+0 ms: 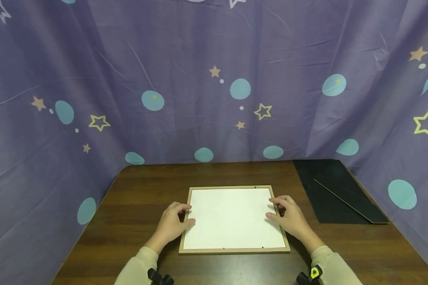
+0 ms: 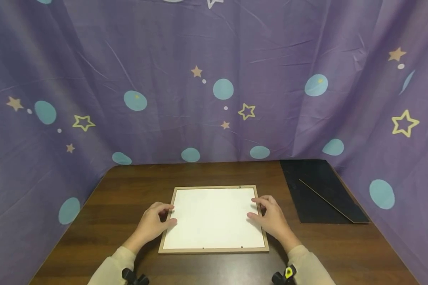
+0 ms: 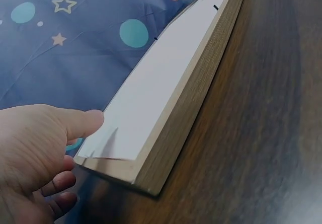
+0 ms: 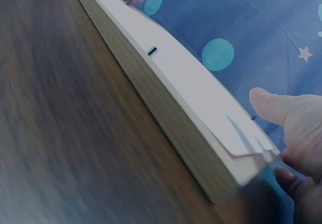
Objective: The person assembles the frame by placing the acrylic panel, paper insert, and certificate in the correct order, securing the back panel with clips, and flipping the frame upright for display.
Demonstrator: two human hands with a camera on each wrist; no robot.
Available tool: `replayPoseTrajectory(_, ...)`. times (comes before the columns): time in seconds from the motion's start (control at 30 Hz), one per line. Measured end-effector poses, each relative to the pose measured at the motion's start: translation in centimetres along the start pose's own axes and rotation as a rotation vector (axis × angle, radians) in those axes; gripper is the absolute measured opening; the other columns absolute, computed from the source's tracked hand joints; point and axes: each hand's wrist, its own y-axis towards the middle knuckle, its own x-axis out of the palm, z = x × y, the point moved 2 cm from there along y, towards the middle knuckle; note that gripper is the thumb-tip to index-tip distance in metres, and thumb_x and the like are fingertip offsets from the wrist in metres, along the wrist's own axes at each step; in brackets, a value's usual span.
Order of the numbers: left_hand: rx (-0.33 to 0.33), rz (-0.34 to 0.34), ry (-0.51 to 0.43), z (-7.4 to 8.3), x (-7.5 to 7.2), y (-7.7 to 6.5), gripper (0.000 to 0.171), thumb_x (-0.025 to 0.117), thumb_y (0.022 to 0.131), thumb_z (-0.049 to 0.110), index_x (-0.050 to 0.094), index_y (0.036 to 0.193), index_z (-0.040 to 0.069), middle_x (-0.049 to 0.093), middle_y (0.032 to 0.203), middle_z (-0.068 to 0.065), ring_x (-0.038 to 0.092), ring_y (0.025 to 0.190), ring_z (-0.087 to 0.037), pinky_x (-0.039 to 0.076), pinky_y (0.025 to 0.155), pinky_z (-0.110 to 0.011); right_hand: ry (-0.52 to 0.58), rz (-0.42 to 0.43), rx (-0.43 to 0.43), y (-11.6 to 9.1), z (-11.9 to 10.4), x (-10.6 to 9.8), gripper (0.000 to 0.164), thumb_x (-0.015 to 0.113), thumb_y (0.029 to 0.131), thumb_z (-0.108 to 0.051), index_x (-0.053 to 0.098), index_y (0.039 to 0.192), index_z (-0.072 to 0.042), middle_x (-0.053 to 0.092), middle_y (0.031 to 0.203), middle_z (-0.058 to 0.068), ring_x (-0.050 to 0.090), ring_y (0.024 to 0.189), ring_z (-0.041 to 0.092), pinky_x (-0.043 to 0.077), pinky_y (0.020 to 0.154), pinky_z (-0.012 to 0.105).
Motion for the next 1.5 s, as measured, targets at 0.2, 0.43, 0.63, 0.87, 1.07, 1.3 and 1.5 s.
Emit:
replayPoseTrajectory(0.2, -0.002, -0.111, 0.026, -0.3, -0.7, -0.1, 0.063, 0.083, 0.075, 0.036, 0.061, 0.129, 0.015, 0.049, 0.136, -0.011, 0.045, 0.125, -0.035, 0.043, 0.096, -0.055, -0.096, -0.142, -0.092, -0.2, 0.4, -1.1, 0.069, 0.079, 0.076, -0.045, 0.057, 0.133, -0.013, 0.047, 0.141, 0.011, 0.042, 0.129, 0.038, 0.040, 0.095, 0.061)
replayPoseTrajectory(0.43, 0.010, -0.280, 0.069, -0.9, -1.1, -0.5, 0.082, 0.079, 0.070, 0.056, 0.051, 0.140, 0.024, 0.031, 0.152, -0.017, 0.025, 0.137, -0.045, 0.034, 0.094, -0.071, -0.103, -0.339, -0.141, -0.4, 0.8, -1.2, 0.090, 0.075, 0.072, -0.060, 0.045, 0.144, -0.015, 0.025, 0.156, 0.013, 0.020, 0.141, 0.042, 0.031, 0.098, 0.069)
replayPoseTrajectory(0.63, 0.017, -0.305, 0.098, -1.8, -0.6, -0.9, 0.085, 0.077, 0.068, 0.062, 0.050, 0.141, 0.027, 0.027, 0.154, -0.012, 0.018, 0.141, -0.040, 0.030, 0.096, -0.072, -0.124, -0.357, -0.138, -0.6, 1.0, -1.0, 0.090, 0.072, 0.072, -0.064, 0.045, 0.145, -0.016, 0.019, 0.158, 0.011, 0.021, 0.141, 0.042, 0.035, 0.097, 0.066)
replayPoseTrajectory(0.87, 0.003, -0.304, 0.093, -1.7, -0.2, -1.1, 0.086, 0.076, 0.068, 0.064, 0.048, 0.142, 0.029, 0.026, 0.155, -0.009, 0.015, 0.142, -0.039, 0.025, 0.098, -0.074, -0.148, -0.348, -0.128, -1.0, 1.2, -1.1, 0.091, 0.071, 0.072, -0.066, 0.045, 0.145, -0.019, 0.019, 0.159, 0.009, 0.021, 0.140, 0.043, 0.035, 0.096, 0.067)
replayPoseTrajectory(1.07, -0.016, -0.314, 0.086, -1.8, -0.2, -1.1, 0.087, 0.077, 0.066, 0.063, 0.048, 0.141, 0.029, 0.025, 0.156, -0.009, 0.015, 0.142, -0.039, 0.024, 0.098, -0.074, -0.139, -0.351, -0.129, -1.1, 1.2, -1.0, 0.090, 0.070, 0.072, -0.066, 0.045, 0.145, -0.018, 0.019, 0.159, 0.009, 0.021, 0.140, 0.043, 0.034, 0.096, 0.069)
replayPoseTrajectory(1.3, -0.016, -0.322, 0.082, -2.1, -0.2, -0.7, 0.088, 0.077, 0.067, 0.063, 0.046, 0.143, 0.030, 0.023, 0.157, -0.007, 0.013, 0.143, -0.038, 0.022, 0.099, -0.074, -0.139, -0.349, -0.115, -1.0, 1.2, -0.8, 0.090, 0.071, 0.072, -0.066, 0.046, 0.144, -0.018, 0.019, 0.159, 0.008, 0.021, 0.140, 0.042, 0.037, 0.095, 0.067)
replayPoseTrajectory(1.5, -0.011, -0.307, 0.080, -2.1, -0.2, -0.6, 0.088, 0.077, 0.066, 0.063, 0.047, 0.142, 0.030, 0.024, 0.156, -0.007, 0.013, 0.143, -0.038, 0.022, 0.100, -0.073, -0.136, -0.346, -0.115, -0.8, 1.2, -0.8, 0.090, 0.071, 0.072, -0.065, 0.046, 0.144, -0.018, 0.020, 0.158, 0.009, 0.022, 0.139, 0.043, 0.036, 0.095, 0.067)
